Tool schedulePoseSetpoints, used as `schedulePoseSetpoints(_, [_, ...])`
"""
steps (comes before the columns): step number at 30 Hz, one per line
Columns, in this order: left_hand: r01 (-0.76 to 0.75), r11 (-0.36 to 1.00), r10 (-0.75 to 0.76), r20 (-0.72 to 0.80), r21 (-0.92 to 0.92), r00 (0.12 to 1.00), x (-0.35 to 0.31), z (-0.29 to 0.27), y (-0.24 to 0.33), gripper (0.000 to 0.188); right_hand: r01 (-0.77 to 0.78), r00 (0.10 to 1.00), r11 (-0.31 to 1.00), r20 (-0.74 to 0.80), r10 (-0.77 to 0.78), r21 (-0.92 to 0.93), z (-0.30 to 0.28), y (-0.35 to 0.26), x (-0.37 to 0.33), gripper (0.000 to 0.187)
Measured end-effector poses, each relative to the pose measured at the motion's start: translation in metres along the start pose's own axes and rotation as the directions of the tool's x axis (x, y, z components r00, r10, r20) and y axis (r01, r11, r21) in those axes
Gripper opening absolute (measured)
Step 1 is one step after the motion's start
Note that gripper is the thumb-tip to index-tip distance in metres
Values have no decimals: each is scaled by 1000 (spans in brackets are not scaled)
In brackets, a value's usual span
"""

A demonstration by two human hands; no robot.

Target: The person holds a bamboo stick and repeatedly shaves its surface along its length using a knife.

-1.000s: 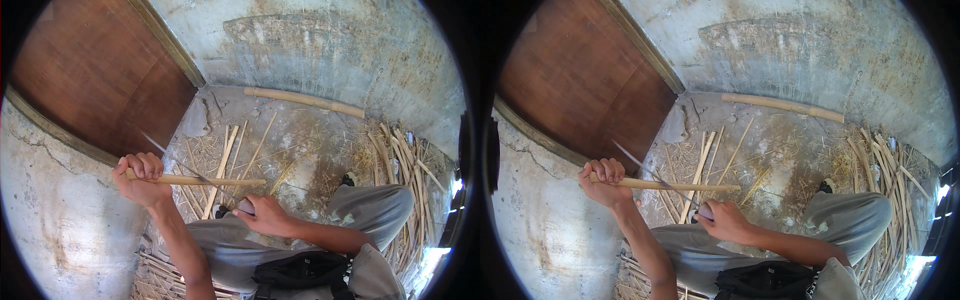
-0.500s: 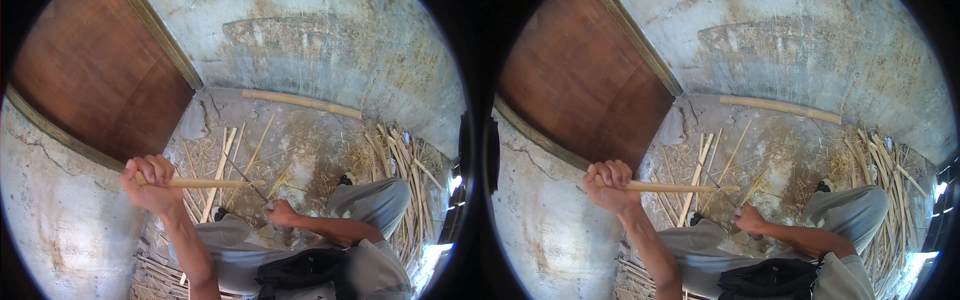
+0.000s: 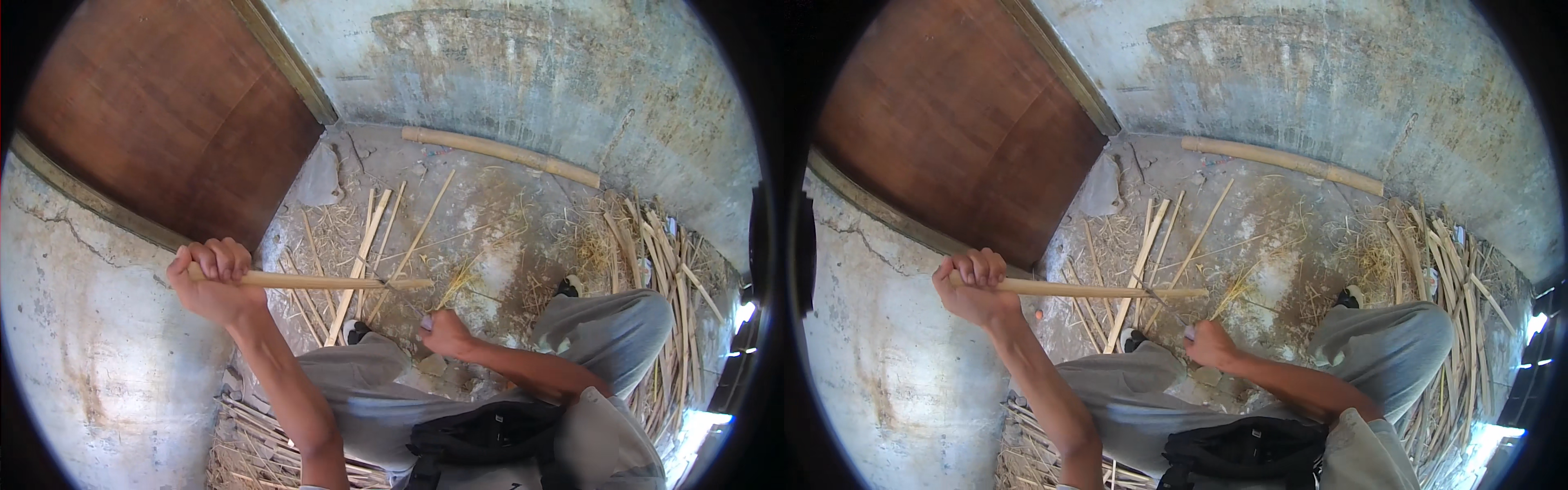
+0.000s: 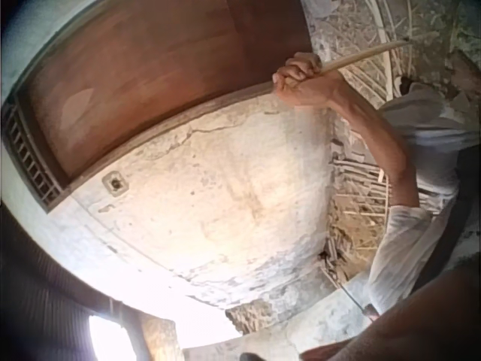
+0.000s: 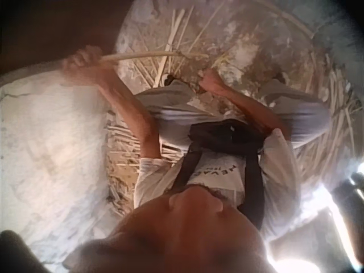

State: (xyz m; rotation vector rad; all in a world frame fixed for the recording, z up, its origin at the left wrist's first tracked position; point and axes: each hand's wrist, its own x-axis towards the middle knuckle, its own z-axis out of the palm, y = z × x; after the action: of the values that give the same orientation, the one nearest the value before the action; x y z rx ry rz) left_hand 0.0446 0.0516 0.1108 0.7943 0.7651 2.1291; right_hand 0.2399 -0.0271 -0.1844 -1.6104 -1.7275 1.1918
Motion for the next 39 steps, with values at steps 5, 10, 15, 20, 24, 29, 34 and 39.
schedulePoseSetpoints(5, [-18,999,18,16,33,1000,8,-5,-2,37,127,991,990,-57,-123,57,-33,-94,-16,29])
schedulePoseSetpoints(10, [-3,999,0,60,38,998,-6,5,2,37,173,981,977,-114,-159,124,-8,-31,-15,30])
schedulePoseSetpoints(15, [-29,998,30,-20,60,999,1,0,-3,37,40,999,994,0,-40,-98,-8,-10,-5,28])
schedulePoseSetpoints(20, [-47,997,43,68,67,997,4,1,-6,37,184,982,981,-56,-180,68,-31,-90,-15,25])
schedulePoseSetpoints(24, [-30,998,26,82,58,996,-3,7,2,37,71,994,985,-98,-56,156,11,-14,-14,22])
schedulePoseSetpoints(29, [-23,997,27,-53,72,998,15,-8,4,37,31,999,997,-41,-34,-64,1,18,-11,23])
schedulePoseSetpoints(34, [-22,997,23,-9,71,1000,5,-5,-5,36,98,994,994,-36,-100,-52,-33,-76,-23,23])
schedulePoseSetpoints(39, [-17,999,13,100,42,995,-4,5,5,36,114,993,992,39,-112,-48,-5,2,-16,25])
